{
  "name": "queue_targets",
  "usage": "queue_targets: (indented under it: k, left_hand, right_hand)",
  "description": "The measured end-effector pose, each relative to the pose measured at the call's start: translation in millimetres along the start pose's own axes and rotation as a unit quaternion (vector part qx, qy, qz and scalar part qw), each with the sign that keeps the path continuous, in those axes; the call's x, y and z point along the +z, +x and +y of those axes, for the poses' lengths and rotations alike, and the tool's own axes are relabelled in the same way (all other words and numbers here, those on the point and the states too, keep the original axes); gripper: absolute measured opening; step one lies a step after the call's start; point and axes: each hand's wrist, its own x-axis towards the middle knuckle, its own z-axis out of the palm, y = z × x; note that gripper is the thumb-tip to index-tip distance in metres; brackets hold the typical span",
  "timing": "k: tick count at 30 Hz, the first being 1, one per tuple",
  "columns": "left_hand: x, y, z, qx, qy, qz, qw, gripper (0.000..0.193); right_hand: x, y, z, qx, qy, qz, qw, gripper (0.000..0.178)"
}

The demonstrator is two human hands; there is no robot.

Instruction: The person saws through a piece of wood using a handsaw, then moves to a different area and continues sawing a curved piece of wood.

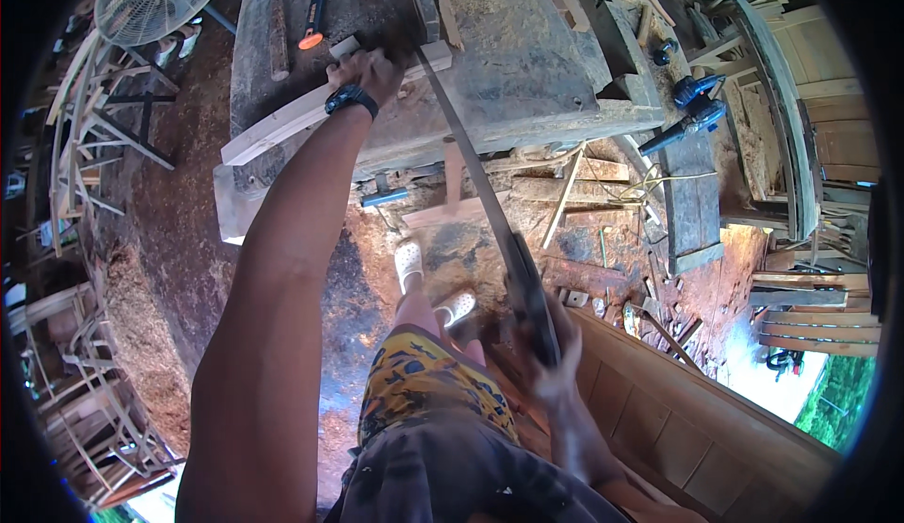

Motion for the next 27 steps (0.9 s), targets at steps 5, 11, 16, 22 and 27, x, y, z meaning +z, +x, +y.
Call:
queue_targets:
  k: [5,11,16,22,27]
  left_hand:
    - [3.6,0.3,-2.5,0.006,0.006,0.009,1.000,0.063]
    - [2.9,2.1,-1.6,-0.020,-0.029,-0.014,0.999,0.067]
    - [7.0,5.1,-5.2,0.011,0.005,-0.002,1.000,0.060]
    - [7.8,0.3,-4.8,0.018,0.019,0.038,0.999,0.061]
    - [-3.2,-1.2,0.1,-0.003,-0.055,-0.052,0.997,0.054]
  right_hand:
    - [-4.3,1.8,-0.3,-0.062,-0.012,-0.013,0.998,0.044]
    - [72.5,142.0,2.6,-0.099,-0.016,0.014,0.995,0.048]
    - [21.5,39.8,10.7,-0.035,-0.031,0.008,0.999,0.036]
    - [-20.8,-17.0,-6.0,-0.015,-0.034,-0.037,0.999,0.053]
    - [60.1,137.7,-3.3,-0.059,-0.032,0.012,0.998,0.045]
